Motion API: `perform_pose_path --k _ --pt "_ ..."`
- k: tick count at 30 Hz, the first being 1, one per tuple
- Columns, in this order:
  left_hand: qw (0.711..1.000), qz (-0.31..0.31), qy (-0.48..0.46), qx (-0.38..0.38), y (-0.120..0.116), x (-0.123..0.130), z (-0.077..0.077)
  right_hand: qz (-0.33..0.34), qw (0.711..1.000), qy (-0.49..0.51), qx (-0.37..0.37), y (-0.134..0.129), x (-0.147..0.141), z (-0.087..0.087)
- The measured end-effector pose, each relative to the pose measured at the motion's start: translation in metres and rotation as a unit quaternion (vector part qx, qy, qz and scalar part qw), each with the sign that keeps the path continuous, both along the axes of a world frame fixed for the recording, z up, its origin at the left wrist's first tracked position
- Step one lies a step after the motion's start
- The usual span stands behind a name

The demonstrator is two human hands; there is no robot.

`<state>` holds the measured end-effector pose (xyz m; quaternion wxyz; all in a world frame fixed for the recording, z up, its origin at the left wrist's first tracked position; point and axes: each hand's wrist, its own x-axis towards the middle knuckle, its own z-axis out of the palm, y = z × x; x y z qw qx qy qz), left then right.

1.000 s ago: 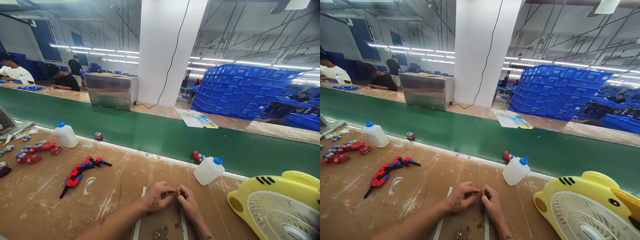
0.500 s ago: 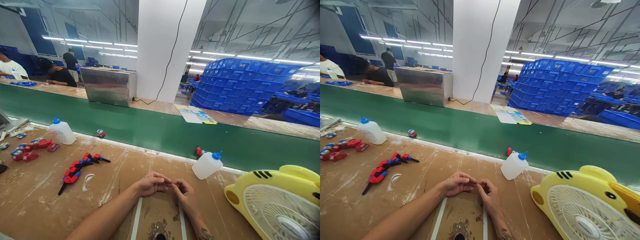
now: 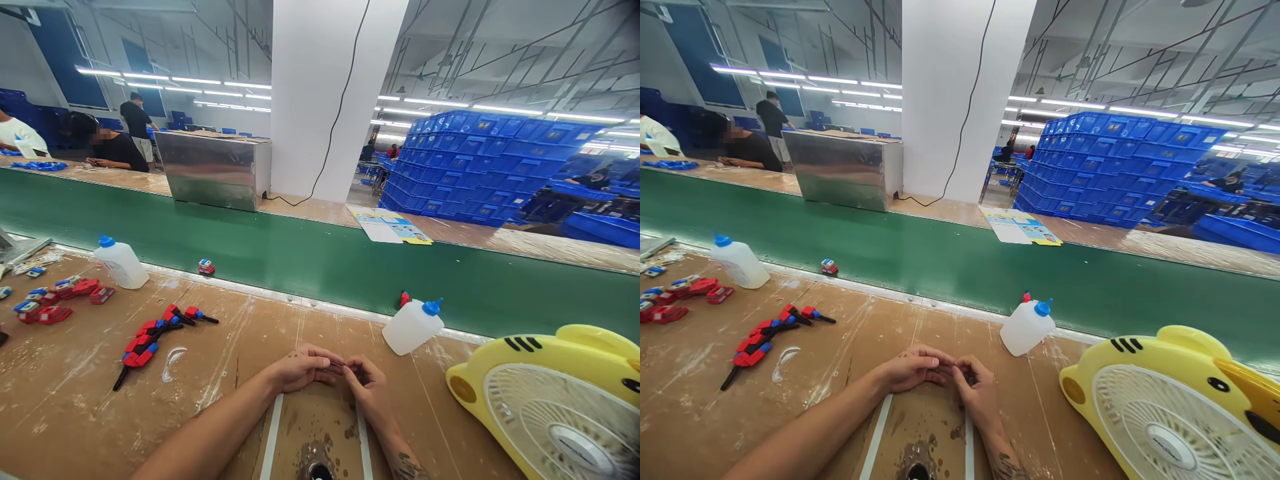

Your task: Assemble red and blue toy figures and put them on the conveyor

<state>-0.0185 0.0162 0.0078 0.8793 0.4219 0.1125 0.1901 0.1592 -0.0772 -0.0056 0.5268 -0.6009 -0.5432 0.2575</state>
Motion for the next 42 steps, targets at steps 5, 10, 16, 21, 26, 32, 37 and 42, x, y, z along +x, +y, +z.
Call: perform_pose_path --k 5,10,16,21,26,32,37,42 --pt "0.999 -0.012 0.011 0.032 -0.001 0.0 -0.001 -0.002 1.0 0.006 -0.009 0.0 0.0 0.0" --pt "0.997 -0.02 0.038 0.071 -0.003 0.001 0.001 -0.023 1.0 -0.01 -0.015 0.001 0.0 0.0" --pt "0.981 -0.049 0.048 0.181 -0.002 -0.002 0.006 -0.029 0.999 -0.026 -0.022 0.001 0.003 -0.004" --pt "0.924 -0.057 0.075 0.37 0.0 -0.005 0.016 -0.039 0.999 -0.011 -0.02 0.003 0.004 -0.008" --pt "0.909 -0.056 0.078 0.406 0.001 -0.004 0.016 -0.04 0.999 -0.012 -0.015 0.002 0.004 -0.007" --pt "0.949 -0.075 0.051 0.301 0.002 -0.004 0.01 -0.035 0.999 0.003 0.005 0.001 0.003 -0.006" --pt "0.955 -0.085 0.046 0.279 0.001 -0.003 0.01 -0.039 0.999 0.021 0.024 0.0 0.002 -0.003" --pt "0.938 -0.079 0.059 0.332 -0.001 -0.001 0.01 -0.031 0.998 0.045 0.039 -0.002 0.003 0.0"
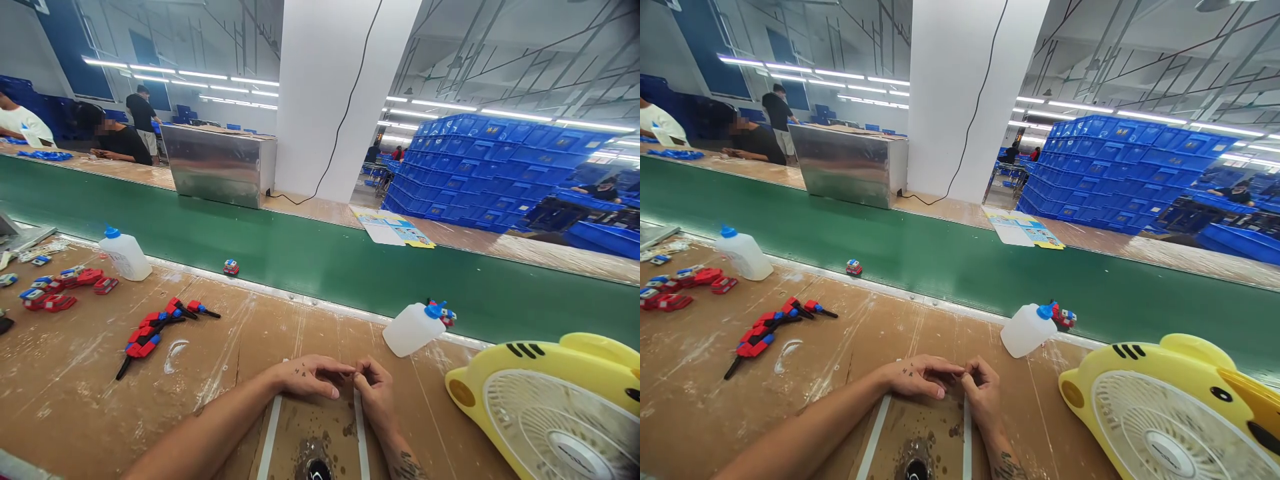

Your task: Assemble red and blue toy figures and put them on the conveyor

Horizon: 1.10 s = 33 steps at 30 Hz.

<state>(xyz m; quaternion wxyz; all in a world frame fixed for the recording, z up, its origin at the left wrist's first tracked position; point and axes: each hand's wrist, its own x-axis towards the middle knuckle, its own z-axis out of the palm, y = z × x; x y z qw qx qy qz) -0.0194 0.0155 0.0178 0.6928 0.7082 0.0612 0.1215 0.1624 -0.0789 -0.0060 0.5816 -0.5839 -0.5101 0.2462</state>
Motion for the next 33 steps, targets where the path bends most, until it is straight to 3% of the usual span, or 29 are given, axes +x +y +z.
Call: perform_pose_path --k 8,16,28,33 --pt "0.999 -0.005 -0.029 -0.014 -0.0009 -0.0011 0.0012 0.007 0.999 0.036 0.012 0.0012 0.0045 -0.0035" --pt "0.991 0.011 -0.028 -0.127 -0.0021 -0.0024 0.0018 0.009 0.999 0.032 0.022 0.0018 0.0038 -0.0039" --pt "0.99 -0.004 -0.046 -0.135 -0.0001 -0.0007 -0.0045 0.006 1.0 0.017 0.012 0.0001 -0.0009 0.003" --pt "0.979 0.049 -0.039 -0.194 -0.0012 0.0014 -0.0076 0.023 0.999 0.04 0.0 0.0012 0.0022 -0.0031"
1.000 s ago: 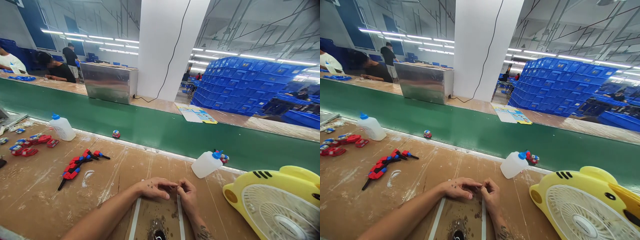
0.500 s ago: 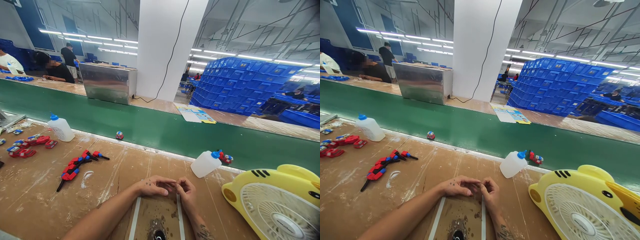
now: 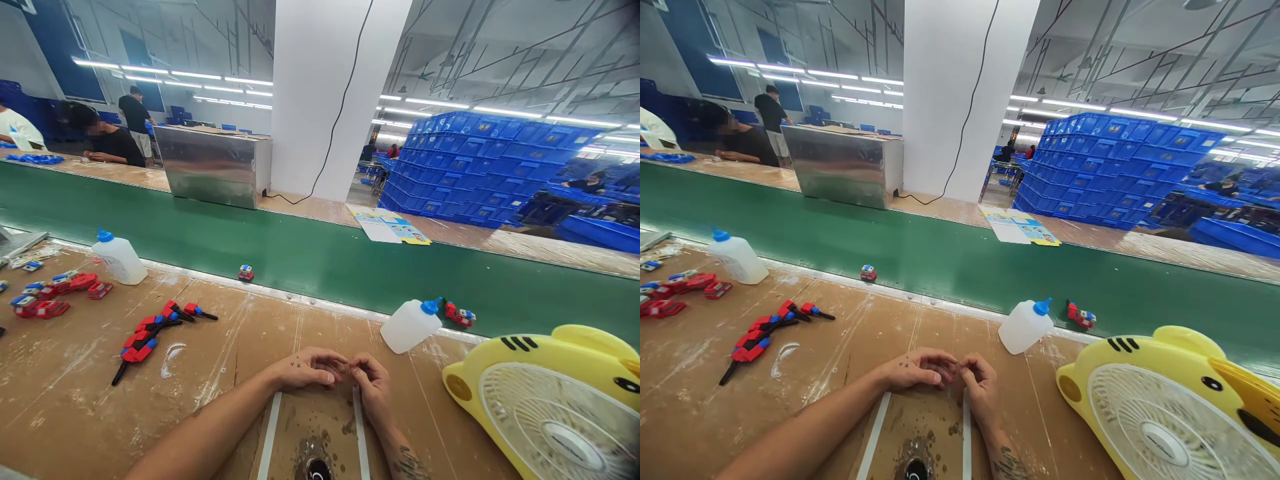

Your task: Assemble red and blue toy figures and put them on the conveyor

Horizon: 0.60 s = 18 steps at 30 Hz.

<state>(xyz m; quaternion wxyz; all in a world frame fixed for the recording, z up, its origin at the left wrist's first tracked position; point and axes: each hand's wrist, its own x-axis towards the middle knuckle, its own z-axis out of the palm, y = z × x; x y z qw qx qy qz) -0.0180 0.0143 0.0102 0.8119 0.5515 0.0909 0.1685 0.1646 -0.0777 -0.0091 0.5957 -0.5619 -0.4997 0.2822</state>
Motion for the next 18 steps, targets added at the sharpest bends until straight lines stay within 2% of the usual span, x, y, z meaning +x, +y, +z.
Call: perform_pose_path --k 4,7,14,18 --pt "0.998 0.053 0.005 -0.034 -0.001 0.003 -0.004 -0.001 0.998 0.047 -0.039 0.003 0.005 -0.008" --pt "0.996 0.085 0.005 -0.032 0.0 0.005 -0.008 0.007 0.996 0.065 -0.058 0.006 0.008 -0.009" --pt "0.985 0.147 0.071 0.056 -0.002 0.006 -0.009 -0.013 0.999 -0.019 -0.046 0.01 0.005 0.004" --pt "0.957 0.202 0.141 0.154 0.0 0.002 -0.006 -0.001 0.997 -0.047 -0.057 0.012 0.006 0.004"
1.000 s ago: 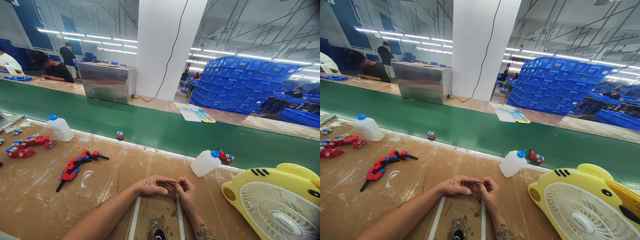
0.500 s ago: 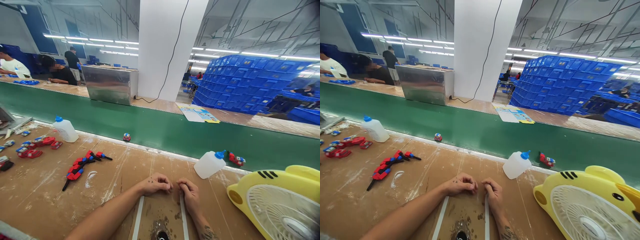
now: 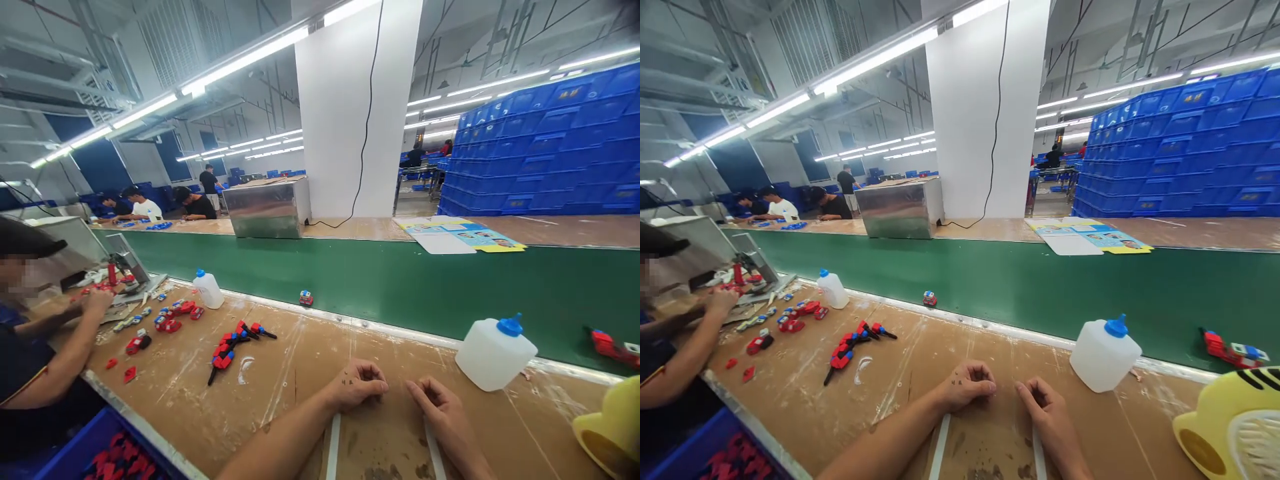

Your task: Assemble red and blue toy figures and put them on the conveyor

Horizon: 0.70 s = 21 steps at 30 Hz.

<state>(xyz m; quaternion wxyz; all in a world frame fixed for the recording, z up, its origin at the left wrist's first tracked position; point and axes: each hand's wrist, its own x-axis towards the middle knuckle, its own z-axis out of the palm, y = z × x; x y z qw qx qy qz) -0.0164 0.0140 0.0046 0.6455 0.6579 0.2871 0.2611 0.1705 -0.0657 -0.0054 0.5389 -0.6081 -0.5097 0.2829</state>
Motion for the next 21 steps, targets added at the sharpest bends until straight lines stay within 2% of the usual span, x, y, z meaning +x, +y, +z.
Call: perform_pose_path --k 3,6,10,13,15,17,19,21 --pt "0.989 0.048 0.091 0.108 0.009 -0.013 0.011 0.005 1.0 -0.02 0.0 0.001 0.001 -0.003" --pt "0.95 0.106 0.191 0.223 0.027 -0.041 0.03 0.005 0.999 -0.038 0.007 0.003 0.001 -0.006" --pt "0.857 0.196 0.345 0.328 0.057 -0.107 0.06 0.006 0.999 -0.045 0.02 0.003 0.001 -0.006" --pt "0.769 0.249 0.478 0.344 0.067 -0.167 0.076 0.016 0.998 -0.043 0.033 0.003 0.001 -0.007" --pt "0.722 0.249 0.551 0.335 0.068 -0.198 0.08 0.017 0.998 -0.041 0.035 0.003 0.001 -0.009" --pt "0.695 0.228 0.594 0.335 0.065 -0.216 0.078 0.012 0.998 -0.04 0.037 0.004 0.001 -0.011" --pt "0.686 0.199 0.605 0.353 0.061 -0.217 0.072 0.009 0.998 -0.044 0.044 0.006 0.002 -0.012" --pt "0.69 0.169 0.591 0.382 0.056 -0.203 0.063 0.009 0.997 -0.052 0.052 0.006 0.002 -0.011"
